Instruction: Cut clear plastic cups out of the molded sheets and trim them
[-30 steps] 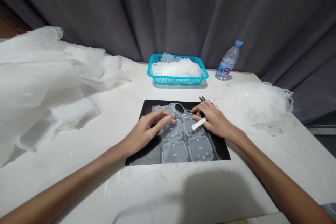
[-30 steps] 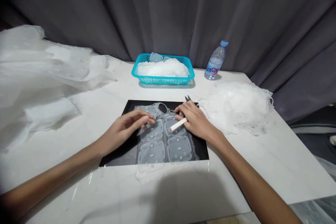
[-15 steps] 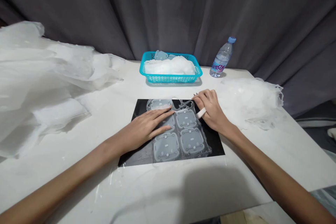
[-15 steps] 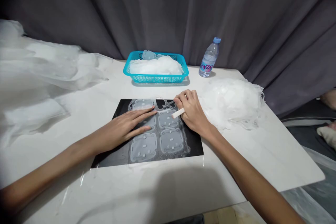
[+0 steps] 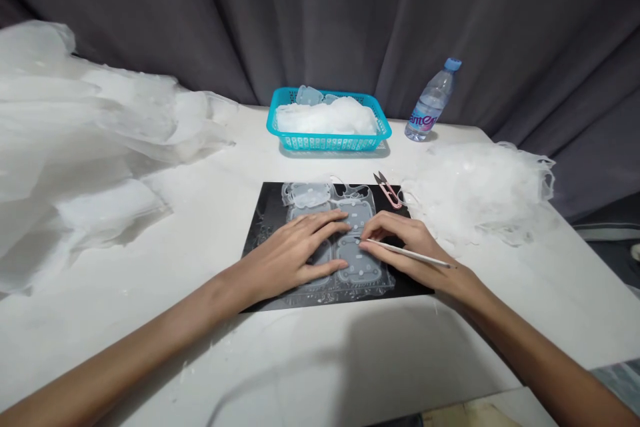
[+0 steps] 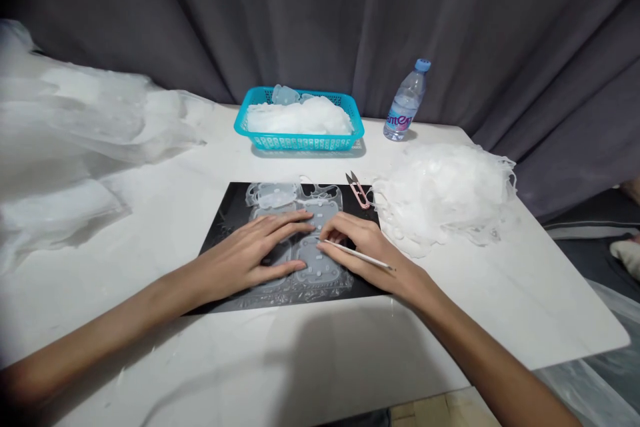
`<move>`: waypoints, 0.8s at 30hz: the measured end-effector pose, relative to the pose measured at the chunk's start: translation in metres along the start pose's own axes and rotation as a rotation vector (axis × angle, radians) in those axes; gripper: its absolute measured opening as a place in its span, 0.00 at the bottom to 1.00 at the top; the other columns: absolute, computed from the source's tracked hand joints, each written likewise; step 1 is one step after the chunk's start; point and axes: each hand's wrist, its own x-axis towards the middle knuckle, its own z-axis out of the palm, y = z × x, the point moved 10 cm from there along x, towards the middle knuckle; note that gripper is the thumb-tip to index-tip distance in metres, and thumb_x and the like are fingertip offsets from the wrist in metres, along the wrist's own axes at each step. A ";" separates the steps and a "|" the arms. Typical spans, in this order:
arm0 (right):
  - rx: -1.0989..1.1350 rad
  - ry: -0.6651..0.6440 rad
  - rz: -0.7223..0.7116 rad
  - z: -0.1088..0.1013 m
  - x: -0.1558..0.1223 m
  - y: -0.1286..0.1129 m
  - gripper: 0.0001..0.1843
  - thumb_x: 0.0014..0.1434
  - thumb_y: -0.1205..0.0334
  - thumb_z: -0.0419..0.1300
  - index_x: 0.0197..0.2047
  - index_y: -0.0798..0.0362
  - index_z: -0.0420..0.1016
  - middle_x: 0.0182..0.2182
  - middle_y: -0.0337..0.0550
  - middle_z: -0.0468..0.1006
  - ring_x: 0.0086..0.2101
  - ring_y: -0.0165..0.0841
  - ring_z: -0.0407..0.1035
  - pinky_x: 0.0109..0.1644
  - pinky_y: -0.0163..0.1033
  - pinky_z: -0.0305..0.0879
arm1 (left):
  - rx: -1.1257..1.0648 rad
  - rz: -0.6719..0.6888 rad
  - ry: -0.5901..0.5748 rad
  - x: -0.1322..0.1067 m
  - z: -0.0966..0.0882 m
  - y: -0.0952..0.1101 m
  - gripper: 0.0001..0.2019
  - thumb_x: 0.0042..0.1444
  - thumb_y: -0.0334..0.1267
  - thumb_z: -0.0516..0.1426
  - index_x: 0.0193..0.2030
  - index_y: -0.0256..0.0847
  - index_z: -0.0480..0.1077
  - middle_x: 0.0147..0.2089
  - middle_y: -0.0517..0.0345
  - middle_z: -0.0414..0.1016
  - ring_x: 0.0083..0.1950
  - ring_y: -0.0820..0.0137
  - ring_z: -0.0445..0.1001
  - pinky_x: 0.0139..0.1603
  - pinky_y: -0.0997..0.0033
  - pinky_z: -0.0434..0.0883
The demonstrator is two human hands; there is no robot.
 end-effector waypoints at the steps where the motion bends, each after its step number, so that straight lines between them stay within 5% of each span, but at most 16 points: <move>1: -0.009 0.002 -0.002 0.000 0.000 0.001 0.05 0.71 0.58 0.60 0.46 0.47 0.77 0.41 0.41 0.80 0.41 0.35 0.75 0.47 0.40 0.70 | 0.014 -0.005 0.005 0.001 0.000 0.000 0.31 0.69 0.59 0.55 0.72 0.48 0.63 0.77 0.50 0.61 0.76 0.51 0.61 0.75 0.49 0.59; 10: -0.094 0.019 -0.096 0.004 -0.001 -0.006 0.04 0.73 0.62 0.58 0.45 0.49 0.75 0.43 0.43 0.79 0.46 0.36 0.74 0.53 0.42 0.69 | 0.091 0.047 0.085 0.018 -0.006 -0.002 0.38 0.58 0.70 0.60 0.66 0.45 0.71 0.72 0.46 0.67 0.72 0.48 0.64 0.72 0.43 0.61; 24: -0.337 0.061 -0.208 0.015 -0.002 -0.020 0.06 0.74 0.66 0.54 0.47 0.52 0.72 0.43 0.46 0.79 0.47 0.38 0.73 0.54 0.43 0.68 | 0.094 0.016 0.193 0.017 -0.004 -0.001 0.41 0.55 0.71 0.61 0.64 0.40 0.72 0.71 0.39 0.65 0.73 0.47 0.62 0.72 0.41 0.62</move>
